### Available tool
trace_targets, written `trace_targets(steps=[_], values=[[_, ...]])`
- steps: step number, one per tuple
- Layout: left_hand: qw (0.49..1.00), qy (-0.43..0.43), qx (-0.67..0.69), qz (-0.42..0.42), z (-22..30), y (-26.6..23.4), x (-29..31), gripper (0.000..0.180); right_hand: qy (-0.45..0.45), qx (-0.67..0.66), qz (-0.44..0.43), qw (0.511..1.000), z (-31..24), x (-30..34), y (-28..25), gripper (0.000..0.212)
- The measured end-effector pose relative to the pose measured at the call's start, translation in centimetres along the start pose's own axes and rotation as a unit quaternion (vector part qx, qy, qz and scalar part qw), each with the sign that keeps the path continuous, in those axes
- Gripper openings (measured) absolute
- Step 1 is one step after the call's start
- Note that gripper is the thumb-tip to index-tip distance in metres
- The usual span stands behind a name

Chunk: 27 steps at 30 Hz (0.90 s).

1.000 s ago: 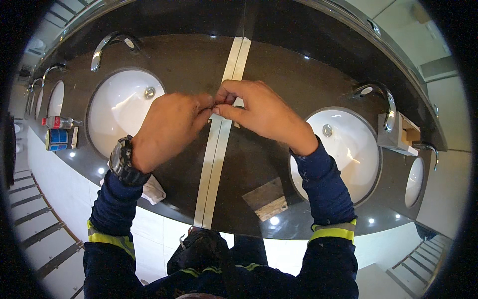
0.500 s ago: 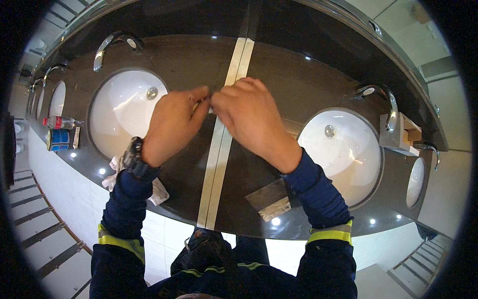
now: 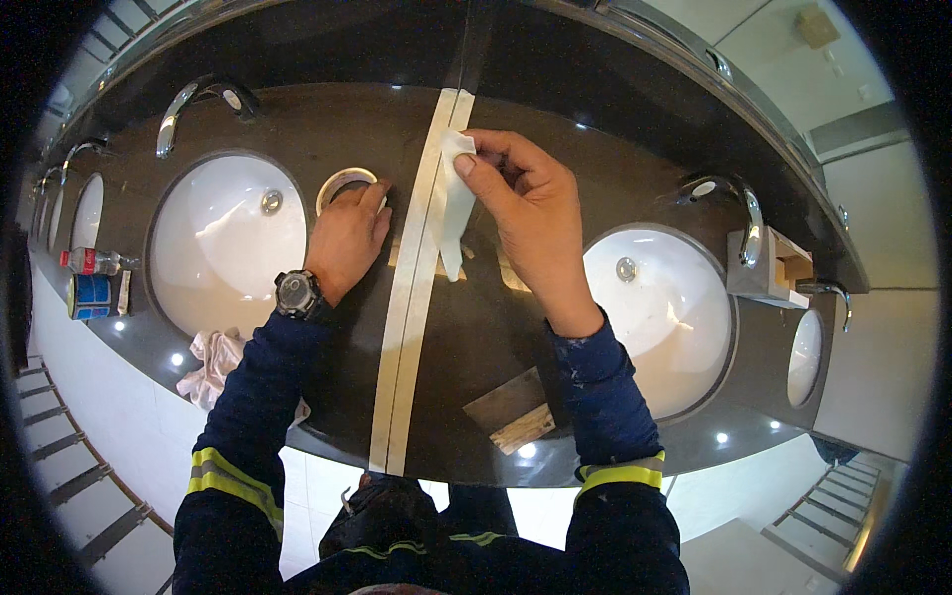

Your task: The person applies strips of masking tape to a dark countertop in a bathroom, smoothing each strip and cutting it to length. The person handles the tape roll and the countertop surface throughout the task.

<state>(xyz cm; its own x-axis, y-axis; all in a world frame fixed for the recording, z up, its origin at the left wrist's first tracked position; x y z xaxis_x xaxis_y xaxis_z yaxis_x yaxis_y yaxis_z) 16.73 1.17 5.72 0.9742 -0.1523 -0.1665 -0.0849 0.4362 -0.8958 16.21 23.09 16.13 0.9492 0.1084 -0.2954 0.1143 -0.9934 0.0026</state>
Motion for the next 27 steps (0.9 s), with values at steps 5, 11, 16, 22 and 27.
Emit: trace_targets(steps=[5,11,16,22,27], values=[[0.997,-0.003,0.004,0.077,2.4,-4.2,1.3,0.056,-0.018,0.021,0.026,0.999,0.7,-0.4,-0.5,0.027],[0.912,-0.011,0.397,0.1,7.1,-3.4,-2.2,0.055,-0.061,0.084,0.049,0.993,1.8,-3.8,-1.0,0.03],[0.805,-0.075,0.588,-0.032,7.0,1.6,-6.1,0.038,-0.136,0.135,0.04,0.981,2.2,-9.8,-1.8,0.028],[0.798,-0.084,0.596,0.04,6.5,2.1,-7.4,0.041,-0.235,0.286,-0.006,0.929,3.1,-15.8,-3.2,0.039],[0.778,-0.114,0.616,0.043,7.0,2.2,-8.1,0.047,-0.338,0.407,0.017,0.848,3.8,-17.0,-3.9,0.025]])
Point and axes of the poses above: each hand's wrist, its own x-axis away from the middle knuckle, its own y-axis out of the palm, z = x × y, the point moved 4 cm from there along -x, towards the middle knuckle, and after that the axes turned 6 degrees about -y, right-handed, at the moved point
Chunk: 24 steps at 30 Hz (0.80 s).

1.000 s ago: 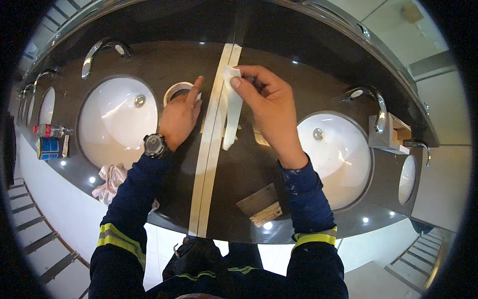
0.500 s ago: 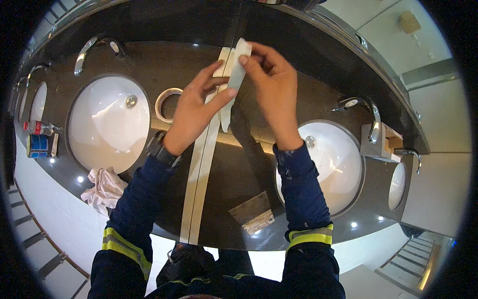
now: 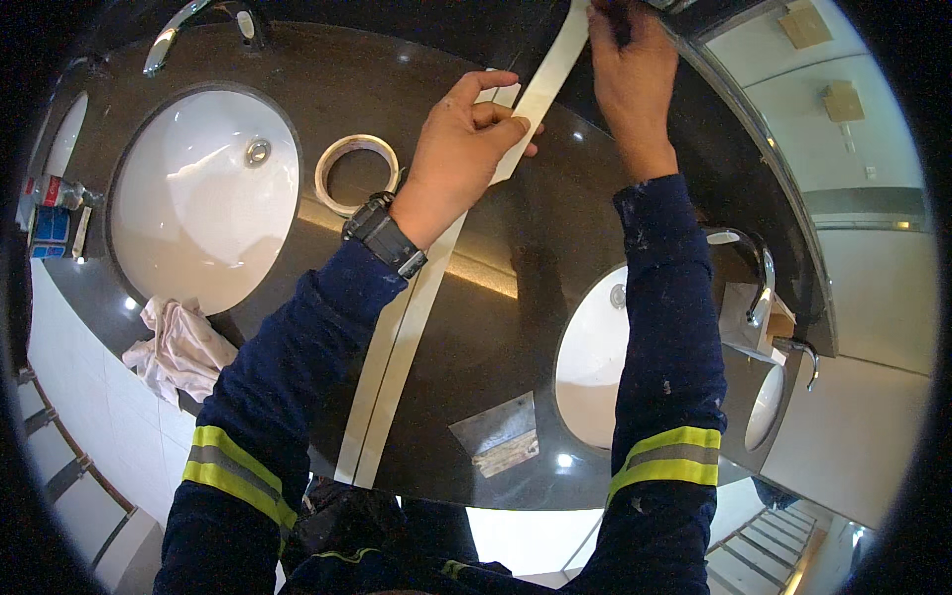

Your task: The person applies strips of masking tape to a dark countertop in a bathroom, smoothing each strip and cutting it to length. The person handles the tape roll and the countertop surface throughout the task.

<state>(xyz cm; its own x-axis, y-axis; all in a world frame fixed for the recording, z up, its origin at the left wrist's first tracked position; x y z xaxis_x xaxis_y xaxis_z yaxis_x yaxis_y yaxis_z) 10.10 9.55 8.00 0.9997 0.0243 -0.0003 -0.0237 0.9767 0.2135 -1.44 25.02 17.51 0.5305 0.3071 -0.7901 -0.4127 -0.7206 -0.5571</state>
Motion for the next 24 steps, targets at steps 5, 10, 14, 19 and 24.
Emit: trace_targets(steps=[5,10,14,19,24], values=[[1.0,0.03,0.007,0.001,1.1,-0.2,-0.7,0.048,-0.025,-0.011,0.058,0.998,-0.7,-1.1,0.2,0.023],[0.999,0.036,0.022,-0.009,1.4,0.5,-1.6,0.047,-0.049,0.077,0.034,0.995,0.1,-1.4,0.2,0.024],[0.999,0.039,0.0,-0.009,1.5,0.5,-1.2,0.045,-0.047,0.063,0.012,0.997,0.2,-1.4,0.5,0.024],[0.998,0.065,0.006,0.007,1.0,0.0,-1.3,0.045,-0.058,0.098,0.01,0.993,0.9,-2.1,0.5,0.025],[0.998,0.054,0.035,0.0,1.2,0.2,-1.1,0.044,-0.076,0.06,0.039,0.994,1.6,-2.0,0.5,0.026]])
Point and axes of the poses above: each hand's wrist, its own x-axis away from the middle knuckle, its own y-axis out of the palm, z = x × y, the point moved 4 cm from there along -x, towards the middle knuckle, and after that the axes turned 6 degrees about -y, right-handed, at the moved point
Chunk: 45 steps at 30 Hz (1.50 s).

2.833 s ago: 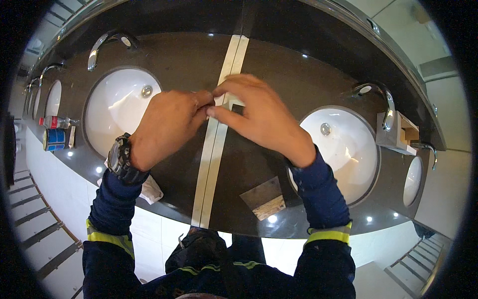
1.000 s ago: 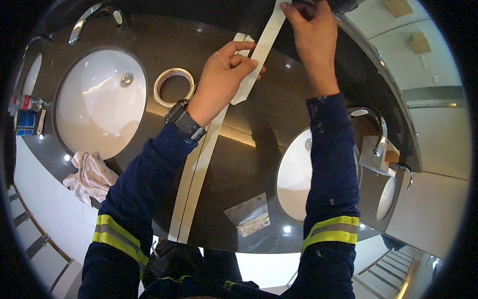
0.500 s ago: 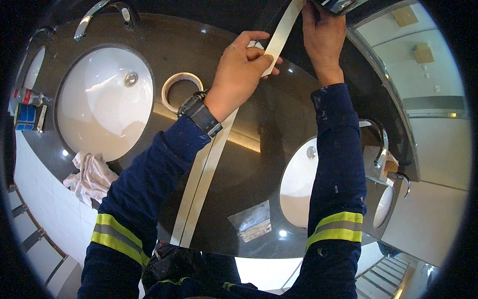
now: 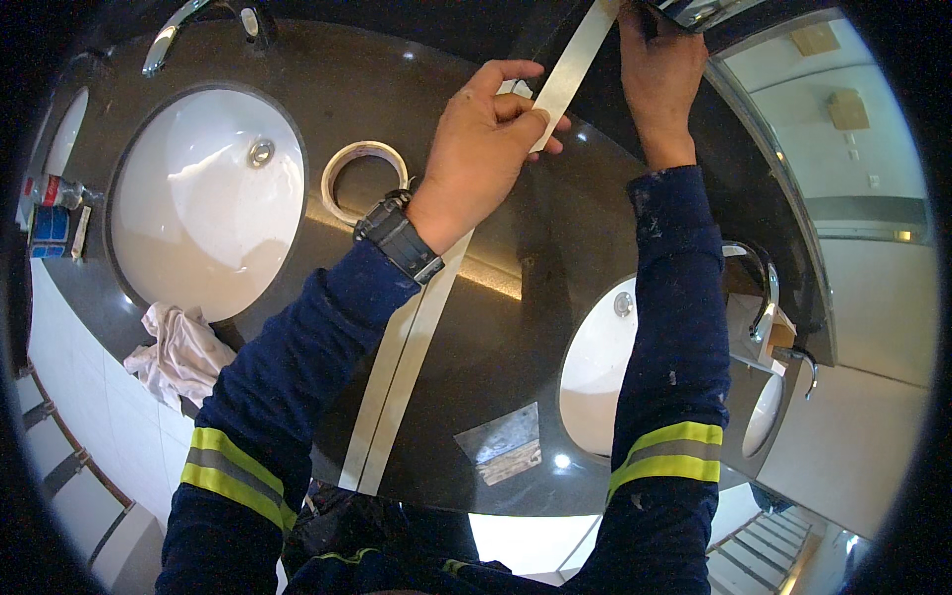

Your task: The person applies strips of masking tape to a dark countertop in a bathroom, smoothing each strip and cutting it to length. The person handles the tape roll and the countertop surface throughout the task.

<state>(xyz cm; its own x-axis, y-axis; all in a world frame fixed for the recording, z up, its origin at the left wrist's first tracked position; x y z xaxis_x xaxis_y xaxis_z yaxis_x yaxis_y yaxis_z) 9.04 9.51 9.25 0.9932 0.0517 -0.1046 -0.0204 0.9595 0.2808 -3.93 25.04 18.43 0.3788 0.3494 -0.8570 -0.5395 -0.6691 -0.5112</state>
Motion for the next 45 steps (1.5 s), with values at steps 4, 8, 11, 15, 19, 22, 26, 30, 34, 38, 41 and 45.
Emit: trace_targets(steps=[4,8,11,15,19,22,26,30,34,38,41,45], values=[[1.0,-0.001,-0.007,0.008,-0.1,-0.2,0.1,0.044,0.035,-0.041,-0.031,0.998,-0.9,-0.2,0.2,0.026],[1.0,-0.008,-0.014,0.008,0.0,-0.2,0.1,0.044,0.039,-0.078,-0.011,0.996,-1.8,-0.4,0.2,0.024],[1.0,-0.009,-0.014,0.009,-0.1,-0.2,0.1,0.044,0.048,-0.046,-0.023,0.998,-2.0,-0.5,0.2,0.024],[1.0,-0.009,-0.003,0.01,-0.3,-0.2,0.1,0.044,0.054,0.006,-0.033,0.998,-2.4,-0.7,0.1,0.024],[1.0,-0.004,-0.001,0.011,-0.5,-0.2,0.0,0.044,0.052,-0.104,0.012,0.993,-1.8,-0.5,0.7,0.022],[1.0,-0.002,-0.005,0.014,-0.5,-0.2,0.2,0.044,0.071,-0.005,-0.015,0.997,-2.3,-0.6,0.4,0.021],[1.0,-0.009,-0.008,0.018,-0.2,-0.1,0.2,0.043,0.023,0.057,-0.014,0.998,-2.4,-0.8,0.2,0.022],[1.0,-0.023,-0.005,0.018,0.1,0.0,0.3,0.044,0.009,0.053,-0.026,0.998,-2.6,-0.7,0.1,0.022],[1.0,-0.014,-0.008,0.023,0.0,-0.1,0.3,0.044,0.004,0.051,-0.027,0.998,-3.2,-0.8,0.3,0.021],[1.0,-0.017,-0.001,0.022,0.0,0.0,0.4,0.044,-0.026,0.077,-0.03,0.996,-3.5,-0.7,0.1,0.022],[1.0,-0.016,-0.004,0.023,0.0,0.0,0.4,0.043,0.005,0.045,-0.018,0.999,-3.0,-0.3,0.1,0.024],[0.999,-0.017,-0.01,0.03,-0.5,-0.3,0.3,0.044,0.025,0.087,-0.049,0.995,-2.8,-0.2,0.2,0.027]])
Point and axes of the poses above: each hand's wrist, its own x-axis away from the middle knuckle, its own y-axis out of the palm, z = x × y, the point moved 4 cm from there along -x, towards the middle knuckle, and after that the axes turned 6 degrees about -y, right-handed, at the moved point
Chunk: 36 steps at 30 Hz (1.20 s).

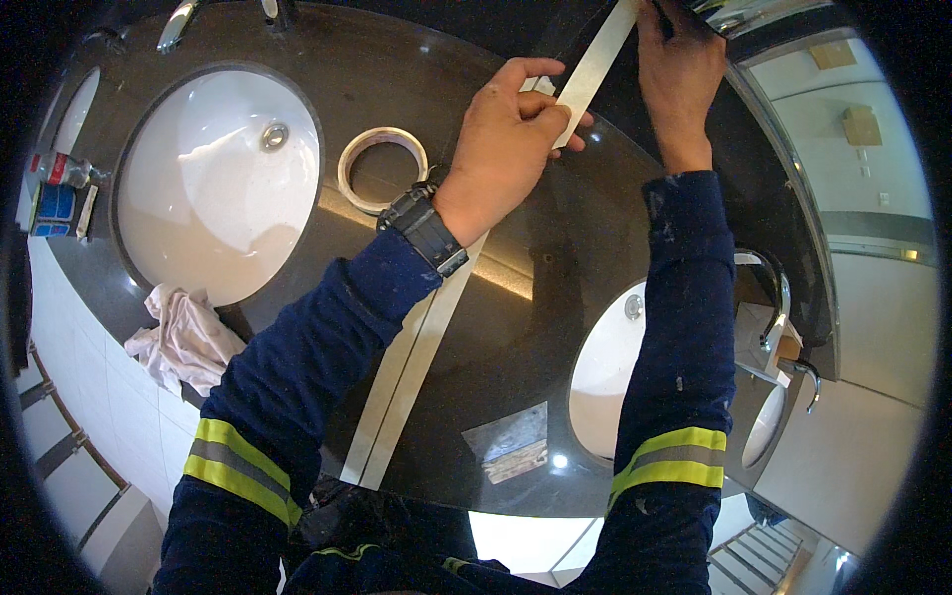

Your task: The person applies strips of masking tape to a dark countertop in a bathroom, smoothing each strip and cutting it to length. The person handles the tape roll and the countertop surface throughout the task.

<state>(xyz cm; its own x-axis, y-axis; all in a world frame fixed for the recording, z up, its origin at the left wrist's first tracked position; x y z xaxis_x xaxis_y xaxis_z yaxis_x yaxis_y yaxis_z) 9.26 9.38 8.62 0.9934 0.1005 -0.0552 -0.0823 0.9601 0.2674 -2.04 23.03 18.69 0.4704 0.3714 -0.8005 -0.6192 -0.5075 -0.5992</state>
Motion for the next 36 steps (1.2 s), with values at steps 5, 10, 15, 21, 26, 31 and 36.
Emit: trace_targets(steps=[5,10,15,21,26,31,36], values=[[1.0,-0.011,0.004,0.0,-0.2,0.2,-0.2,0.043,0.069,-0.188,0.052,0.978,1.4,-0.1,0.8,0.026],[1.0,-0.001,0.005,-0.004,-0.4,0.5,-0.3,0.043,0.08,-0.167,0.059,0.981,2.0,0.4,0.8,0.024],[1.0,-0.006,0.004,-0.002,-0.5,0.5,-0.3,0.043,0.076,-0.156,0.043,0.984,0.8,-0.1,0.5,0.024],[1.0,-0.013,0.014,-0.004,-0.5,0.6,-0.2,0.043,0.06,-0.096,0.042,0.993,0.7,0.0,0.4,0.026],[1.0,-0.009,0.02,-0.001,-0.5,0.7,-0.2,0.041,0.014,-0.095,0.053,0.994,0.4,-0.2,0.3,0.026],[1.0,-0.006,0.022,0.003,-0.6,0.6,-0.2,0.04,0.03,-0.108,0.052,0.992,0.5,-0.2,0.5,0.024],[1.0,-0.006,0.02,0.001,-0.4,0.7,-0.2,0.04,0.025,-0.079,0.071,0.994,0.9,-0.4,0.4,0.023]])
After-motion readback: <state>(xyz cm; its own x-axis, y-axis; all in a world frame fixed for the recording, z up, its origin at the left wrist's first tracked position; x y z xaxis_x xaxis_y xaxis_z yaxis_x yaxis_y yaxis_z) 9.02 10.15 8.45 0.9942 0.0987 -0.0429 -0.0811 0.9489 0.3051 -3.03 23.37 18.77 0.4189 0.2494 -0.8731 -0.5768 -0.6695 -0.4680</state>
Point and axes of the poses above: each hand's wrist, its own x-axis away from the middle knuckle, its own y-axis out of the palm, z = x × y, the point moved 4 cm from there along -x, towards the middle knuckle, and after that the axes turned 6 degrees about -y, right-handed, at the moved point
